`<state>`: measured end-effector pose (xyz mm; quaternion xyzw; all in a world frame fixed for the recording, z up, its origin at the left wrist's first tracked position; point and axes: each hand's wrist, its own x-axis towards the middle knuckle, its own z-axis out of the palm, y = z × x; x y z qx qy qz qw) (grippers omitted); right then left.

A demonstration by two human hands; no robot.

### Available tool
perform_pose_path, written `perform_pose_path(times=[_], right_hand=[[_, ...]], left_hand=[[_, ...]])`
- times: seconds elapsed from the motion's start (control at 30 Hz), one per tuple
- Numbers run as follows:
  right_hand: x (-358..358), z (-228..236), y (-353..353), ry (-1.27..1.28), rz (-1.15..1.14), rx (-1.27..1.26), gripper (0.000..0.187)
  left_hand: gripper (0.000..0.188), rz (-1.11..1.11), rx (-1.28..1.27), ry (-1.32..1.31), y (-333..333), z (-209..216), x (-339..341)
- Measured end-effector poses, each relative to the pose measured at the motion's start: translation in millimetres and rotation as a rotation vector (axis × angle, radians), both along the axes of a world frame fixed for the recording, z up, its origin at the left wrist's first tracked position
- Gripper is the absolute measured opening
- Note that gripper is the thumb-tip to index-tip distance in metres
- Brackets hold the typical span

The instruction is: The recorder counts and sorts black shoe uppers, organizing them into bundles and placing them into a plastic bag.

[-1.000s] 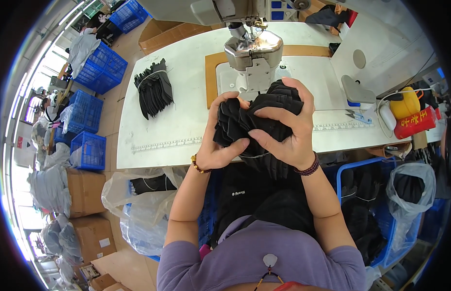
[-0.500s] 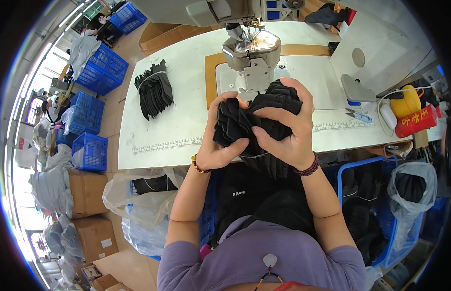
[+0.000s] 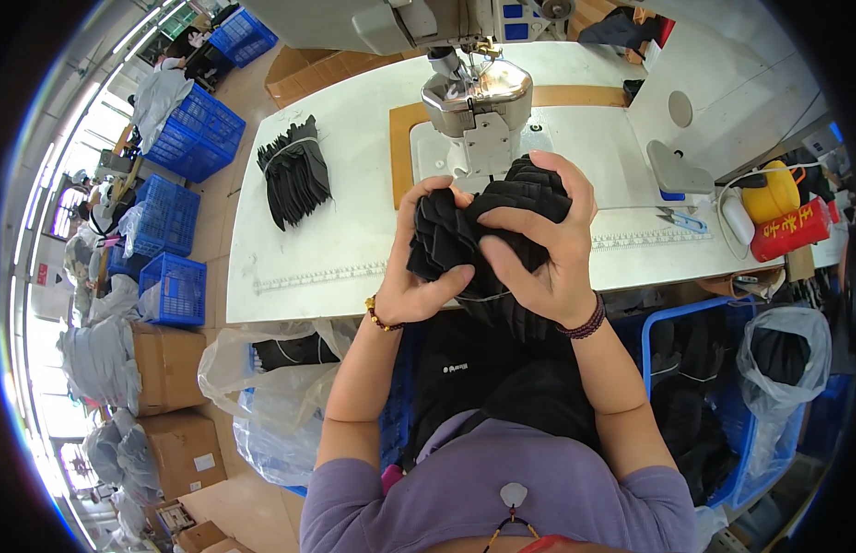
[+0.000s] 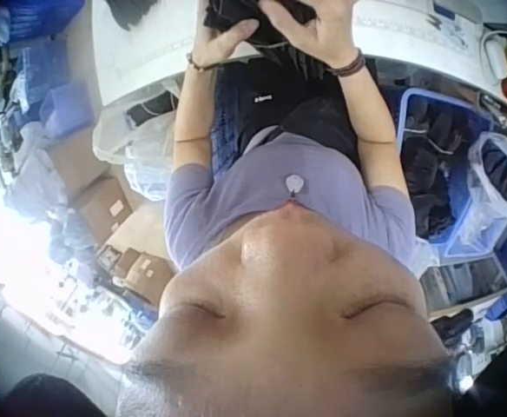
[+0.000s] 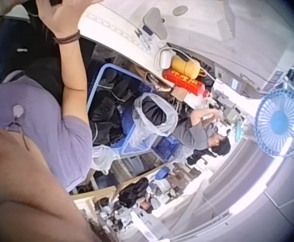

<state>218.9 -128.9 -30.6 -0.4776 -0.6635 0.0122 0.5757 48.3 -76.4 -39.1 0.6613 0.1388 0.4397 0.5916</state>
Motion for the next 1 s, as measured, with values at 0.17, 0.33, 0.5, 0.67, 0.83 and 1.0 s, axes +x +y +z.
perform_pose_path(times=[0.17,0.33,0.5,0.67,0.83,1.0], right_hand=[[1,-1,4,-0.033,-0.017,0.018,0.015],[-1,-2,4,-0.036,-0.038,0.029,0.02],[-4,0,3,-0.025,-0.025,0.035,0.021],[-7,-1,2,-0.04,-0.081,0.016,0.031],[-15,1,-3,-0.227,-0.258,0.08,0.029],[-13,7,-4,-0.18,-0.2,0.097,0.016]], left_hand=[[0.081,-0.013,0.027,-0.006,2,1,-2],[0.08,0.0,0.028,0.008,3,-1,-4],[0.08,-0.017,0.046,-0.027,3,-3,-3],[0.081,0.008,0.092,0.005,3,-2,-6],[0.087,0.009,0.069,-0.005,4,-2,-7],[0.088,0.056,0.113,0.008,-3,-5,-5]])
